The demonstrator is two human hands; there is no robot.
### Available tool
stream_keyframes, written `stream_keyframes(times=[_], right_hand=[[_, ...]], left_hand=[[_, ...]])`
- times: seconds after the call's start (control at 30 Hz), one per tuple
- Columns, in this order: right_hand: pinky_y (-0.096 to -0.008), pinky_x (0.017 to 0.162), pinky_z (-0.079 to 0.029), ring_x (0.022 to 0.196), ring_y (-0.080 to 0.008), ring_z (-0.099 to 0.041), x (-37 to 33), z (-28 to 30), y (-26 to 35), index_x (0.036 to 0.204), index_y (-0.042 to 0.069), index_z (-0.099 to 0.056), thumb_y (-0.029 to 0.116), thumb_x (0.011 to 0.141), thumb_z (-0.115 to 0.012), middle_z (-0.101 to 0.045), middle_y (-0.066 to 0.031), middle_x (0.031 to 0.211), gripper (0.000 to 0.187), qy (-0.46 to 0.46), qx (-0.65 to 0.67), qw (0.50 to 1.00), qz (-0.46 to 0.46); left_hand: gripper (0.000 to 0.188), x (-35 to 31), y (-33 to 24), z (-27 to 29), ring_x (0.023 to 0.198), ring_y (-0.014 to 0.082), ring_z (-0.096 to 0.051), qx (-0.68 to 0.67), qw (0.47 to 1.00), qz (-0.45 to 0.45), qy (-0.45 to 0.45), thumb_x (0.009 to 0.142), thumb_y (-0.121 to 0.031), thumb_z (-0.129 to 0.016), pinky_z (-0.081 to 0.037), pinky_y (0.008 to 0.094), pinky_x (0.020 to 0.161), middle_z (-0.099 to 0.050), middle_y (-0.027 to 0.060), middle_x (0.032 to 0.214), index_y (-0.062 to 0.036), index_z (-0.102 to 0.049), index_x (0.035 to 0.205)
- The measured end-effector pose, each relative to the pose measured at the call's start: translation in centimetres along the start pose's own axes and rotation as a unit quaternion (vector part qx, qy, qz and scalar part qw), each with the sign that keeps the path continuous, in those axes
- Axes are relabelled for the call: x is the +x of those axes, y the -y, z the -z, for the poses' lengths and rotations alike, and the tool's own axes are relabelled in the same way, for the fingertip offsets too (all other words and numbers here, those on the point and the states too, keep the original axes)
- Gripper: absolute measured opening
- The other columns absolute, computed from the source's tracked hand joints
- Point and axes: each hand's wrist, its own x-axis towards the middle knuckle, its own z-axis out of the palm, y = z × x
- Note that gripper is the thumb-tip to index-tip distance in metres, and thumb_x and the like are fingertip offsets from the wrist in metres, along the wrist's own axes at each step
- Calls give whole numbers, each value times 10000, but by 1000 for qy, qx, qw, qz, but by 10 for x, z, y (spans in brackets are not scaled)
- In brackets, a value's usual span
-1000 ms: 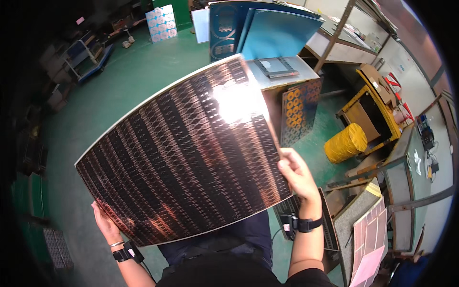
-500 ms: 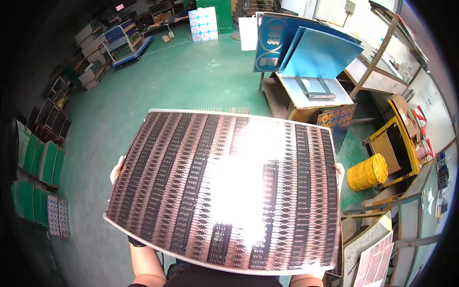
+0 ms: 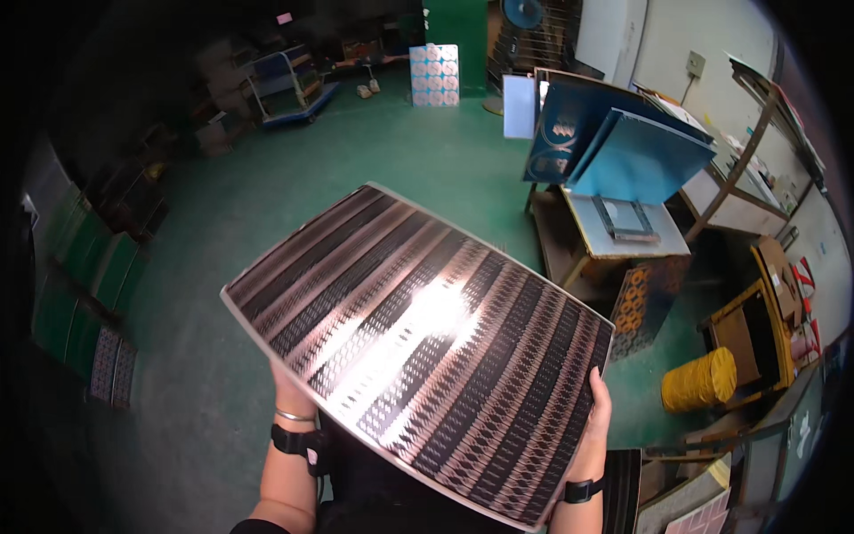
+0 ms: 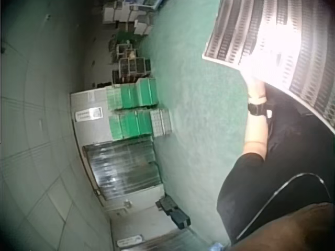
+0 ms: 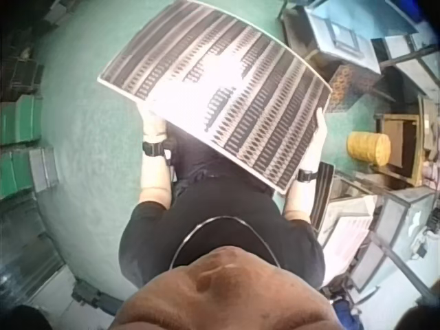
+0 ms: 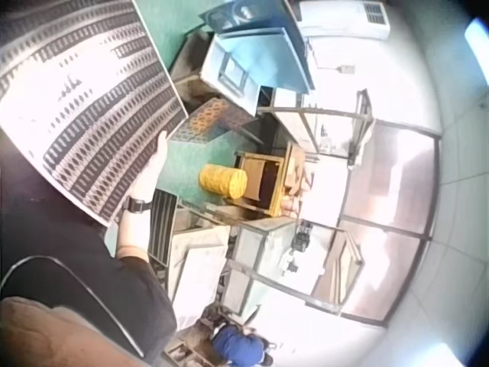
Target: Sorting and inspecting patterned metal plates into a vertical rack.
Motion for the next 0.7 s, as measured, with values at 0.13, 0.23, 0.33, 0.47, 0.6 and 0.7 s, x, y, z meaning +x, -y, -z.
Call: stream_keyframes(times=[0.13,0.23,0.33,0.47,0.6,0.7], right_hand=[[-369,886,-480,1004,-239,-586,30,32,-28,1220,2,-469,239,929,-509,-578,-111,1156,377,80,48,994,56],[-419,981,-406,1128,-261,-510,24,38,-53,1298,15,-396,147,903,-549,-507,-110,1259,444,153,57,984,79],[-432,987,-396,1136,-256,-509,18,47,-54,1307,20,-391,86,871,-581,-512,-108,1253,480,183,18,981,54],[-453,949,-436,1099,-262,-541,30,72,-23,1272,4,-429,197,920,-527,-535,-150,1223,413,123,49,988,80],[-363,755,-547,871,-239,-651,25,96,-6,1252,-57,-414,227,898,-573,-625,-171,1045,480,133,-87,985,70],[-290,745,-521,878,-187,-642,21,97,-2,1184,-65,-503,198,834,-662,-635,-143,1054,465,163,-194,967,-8]], left_hand=[[591,-6,18,-48,1208,284,-449,-143,985,99,18,959,-484,-295,-358,437,1022,-476,141,1306,-17,-397,1307],[504,-7,28,-46,1202,278,-460,-133,984,110,46,973,-419,-328,-373,448,1012,-502,122,1285,-43,-412,1296],[319,1,26,-38,1125,204,-513,-91,995,49,6,969,-179,-433,-411,360,974,-533,66,1230,-44,-440,1257],[282,6,19,-20,1101,186,-530,-44,999,14,-18,953,-128,-455,-423,328,944,-573,61,1177,-43,-485,1220],[310,1,12,-21,1071,191,-554,-17,1000,-2,18,945,-130,-468,-427,329,943,-572,93,1183,-19,-474,1234],[332,-1,7,-23,1068,193,-558,9,999,0,51,940,-140,-480,-432,327,938,-570,97,1189,-5,-464,1243]])
